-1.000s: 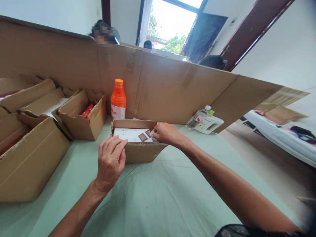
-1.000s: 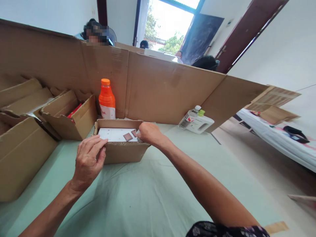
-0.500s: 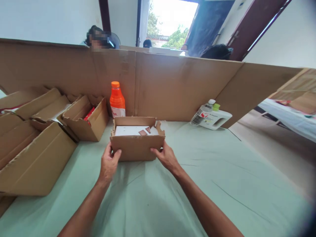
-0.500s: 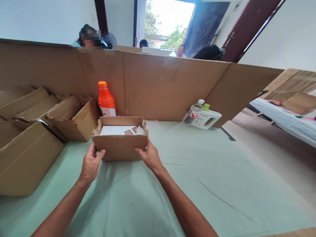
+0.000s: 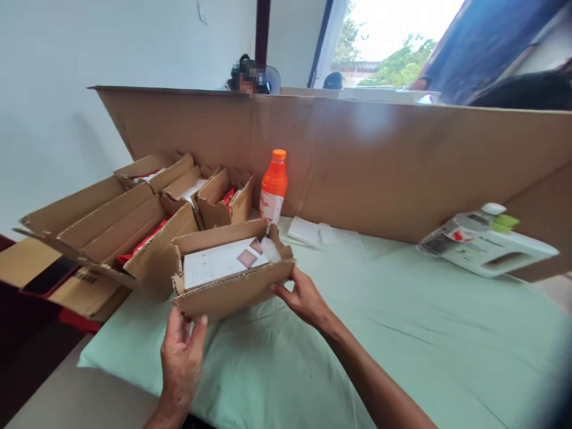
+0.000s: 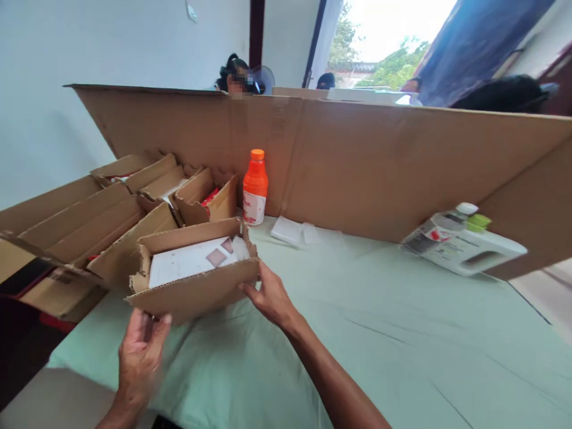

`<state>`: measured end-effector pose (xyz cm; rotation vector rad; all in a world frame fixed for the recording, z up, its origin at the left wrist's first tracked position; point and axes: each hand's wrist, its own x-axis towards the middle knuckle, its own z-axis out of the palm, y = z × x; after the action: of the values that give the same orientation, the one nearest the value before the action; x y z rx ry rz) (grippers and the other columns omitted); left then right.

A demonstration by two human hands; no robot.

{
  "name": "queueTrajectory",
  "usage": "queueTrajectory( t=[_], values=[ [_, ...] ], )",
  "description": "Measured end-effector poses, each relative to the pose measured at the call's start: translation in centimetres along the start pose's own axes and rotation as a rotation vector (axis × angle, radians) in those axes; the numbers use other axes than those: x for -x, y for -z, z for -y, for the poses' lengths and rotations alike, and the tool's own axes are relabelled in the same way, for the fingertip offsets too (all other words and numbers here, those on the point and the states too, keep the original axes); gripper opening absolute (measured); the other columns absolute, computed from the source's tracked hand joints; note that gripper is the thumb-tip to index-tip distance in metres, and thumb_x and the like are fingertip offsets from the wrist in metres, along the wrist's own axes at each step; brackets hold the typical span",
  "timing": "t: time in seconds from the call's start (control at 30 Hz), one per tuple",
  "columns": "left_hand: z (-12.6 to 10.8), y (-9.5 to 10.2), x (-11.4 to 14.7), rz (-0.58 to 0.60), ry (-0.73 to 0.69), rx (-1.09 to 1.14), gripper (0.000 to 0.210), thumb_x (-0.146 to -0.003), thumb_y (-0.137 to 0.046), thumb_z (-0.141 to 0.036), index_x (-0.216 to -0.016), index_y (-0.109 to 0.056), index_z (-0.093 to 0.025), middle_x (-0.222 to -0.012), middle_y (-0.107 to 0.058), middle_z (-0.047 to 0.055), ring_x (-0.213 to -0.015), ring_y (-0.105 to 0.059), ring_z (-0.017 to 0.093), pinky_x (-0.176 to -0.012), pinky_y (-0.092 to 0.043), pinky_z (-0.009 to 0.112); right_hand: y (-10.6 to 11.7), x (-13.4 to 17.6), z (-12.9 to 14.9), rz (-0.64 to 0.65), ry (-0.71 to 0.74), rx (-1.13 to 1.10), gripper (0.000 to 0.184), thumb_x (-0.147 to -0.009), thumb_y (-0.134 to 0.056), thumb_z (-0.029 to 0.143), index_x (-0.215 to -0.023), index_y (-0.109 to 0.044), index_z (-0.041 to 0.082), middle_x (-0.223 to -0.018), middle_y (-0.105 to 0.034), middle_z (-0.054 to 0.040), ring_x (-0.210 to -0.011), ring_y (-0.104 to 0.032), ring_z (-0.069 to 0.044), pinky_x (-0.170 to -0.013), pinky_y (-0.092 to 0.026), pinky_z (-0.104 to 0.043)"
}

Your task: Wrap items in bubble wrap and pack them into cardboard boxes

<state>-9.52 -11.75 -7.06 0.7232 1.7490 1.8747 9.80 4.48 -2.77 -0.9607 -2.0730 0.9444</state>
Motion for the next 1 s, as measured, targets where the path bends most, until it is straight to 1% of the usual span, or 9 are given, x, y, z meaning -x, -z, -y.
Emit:
queueTrajectory(
  t=[0.1, 0.2, 0.3, 0.43, 0.53, 0.67, 0.8, 0.9, 1.0],
  values=[
    [1.9, 1.3, -0.8, -0.126, -0.058, -0.026, 0.064, -0.085, -0.067, -0.048, -0.14, -0.048, -0.023, -0.139, -0.058, 0.011, -0.127, -0.056, 0.025, -0.111, -0.042, 0.038, -3.0, -5.2, -0.6, 0.135, 0.093, -0.073, 0.041, -0.078, -0.066, 0.032, -0.116, -0.059, 0.018, -0.113, -0.069, -0.008, -0.097, -0.062, -0.024, -0.085, -0.05, -0.037],
    [3.9, 1.8, -0.9, -0.16, -0.039, -0.046, 0.07, -0.087, -0.065, -0.047, -0.149, -0.038, -0.025, -0.15, -0.049, 0.012, -0.134, -0.052, 0.027, -0.113, -0.041, 0.039, -4.9, -7.8, -1.4, 0.185, 0.123, -0.129, 0.052, -0.079, -0.065, 0.032, -0.128, -0.055, 0.018, -0.124, -0.065, -0.0093, -0.102, -0.061, -0.024, -0.09, -0.05, -0.04],
    [5.0, 2.0, -0.5, -0.106, -0.047, -0.09, 0.072, -0.09, -0.063, -0.041, -0.153, -0.032, -0.029, -0.159, -0.036, 0.01, -0.141, -0.044, 0.028, -0.117, -0.037, 0.041, -6.4, -8.4, -2.0, 0.143, 0.092, -0.161, 0.061, -0.082, -0.061, 0.03, -0.14, -0.046, 0.022, -0.136, -0.058, -0.0099, -0.115, -0.057, -0.026, -0.096, -0.048, -0.043],
    [5.4, 1.7, -0.1, -0.046, -0.23, -0.195, 0.069, -0.092, -0.06, -0.031, -0.154, -0.029, -0.033, -0.165, -0.024, 0.008, -0.149, -0.029, 0.029, -0.12, -0.032, 0.044, -9.2, -9.0, -2.3, 0.038, 0.009, -0.188, 0.067, -0.086, -0.055, 0.026, -0.15, -0.034, 0.026, -0.145, -0.05, -0.011, -0.13, -0.049, -0.027, -0.096, -0.051, -0.043],
    [5.5, 1.1, -0.7, -0.03, -0.339, -0.287, 0.069, -0.092, -0.058, -0.027, -0.154, -0.028, -0.033, -0.166, -0.02, 0.008, -0.15, -0.026, 0.029, -0.118, -0.034, 0.047, -11.8, -9.4, -2.5, -0.033, -0.011, -0.16, 0.064, -0.089, -0.05, 0.024, -0.15, -0.035, 0.022, -0.147, -0.048, -0.0135, -0.135, -0.045, -0.026, -0.107, -0.045, -0.046],
    [5.5, 0.8, -1.9, -0.018, -0.38, -0.373, 0.066, -0.093, -0.055, -0.024, -0.154, -0.029, -0.033, -0.165, -0.023, 0.01, -0.149, -0.03, 0.029, -0.117, -0.036, 0.049, -14.3, -8.6, -3.1, 0.042, 0.009, -0.135, 0.063, -0.088, -0.054, 0.025, -0.15, -0.038, 0.023, -0.15, -0.045, -0.0138, -0.138, -0.043, -0.027, -0.111, -0.042, -0.049],
    [5.6, 1.2, -2.3, -0.012, -0.395, -0.419, 0.065, -0.094, -0.053, -0.023, -0.154, -0.029, -0.031, -0.164, -0.026, 0.009, -0.148, -0.032, 0.028, -0.117, -0.036, 0.048, -14.0, -7.1, -3.4, 0.173, 0.016, -0.129, 0.07, -0.082, -0.059, 0.021, -0.15, -0.041, 0.026, -0.15, -0.047, -0.012, -0.132, -0.05, -0.026, -0.094, -0.056, -0.043],
    [5.0, 2.5, -2.5, 0.01, -0.454, -0.514, 0.059, -0.094, -0.052, -0.02, -0.15, -0.036, -0.028, -0.161, -0.032, 0.01, -0.145, -0.039, 0.026, -0.114, -0.041, 0.043, -11.8, -7.0, -2.5, 0.227, 0.02, -0.037, 0.05, -0.082, -0.06, 0.02, -0.131, -0.062, 0.024, -0.131, -0.065, -0.0107, -0.113, -0.064, -0.025, -0.085, -0.058, -0.04],
    [2.9, 4.6, -3.5, 0.067, -0.614, -0.59, 0.045, -0.093, -0.052, -0.015, -0.137, -0.052, -0.025, -0.148, -0.05, 0.009, -0.135, -0.05, 0.022, -0.108, -0.047, 0.036, -8.4, -9.2, 0.6, 0.16, 0.088, 0.065, 0.027, -0.088, -0.056, 0.023, -0.109, -0.073, 0.024, -0.104, -0.075, -0.0065, -0.091, -0.069, -0.022, -0.08, -0.056, -0.036]
  ],
)
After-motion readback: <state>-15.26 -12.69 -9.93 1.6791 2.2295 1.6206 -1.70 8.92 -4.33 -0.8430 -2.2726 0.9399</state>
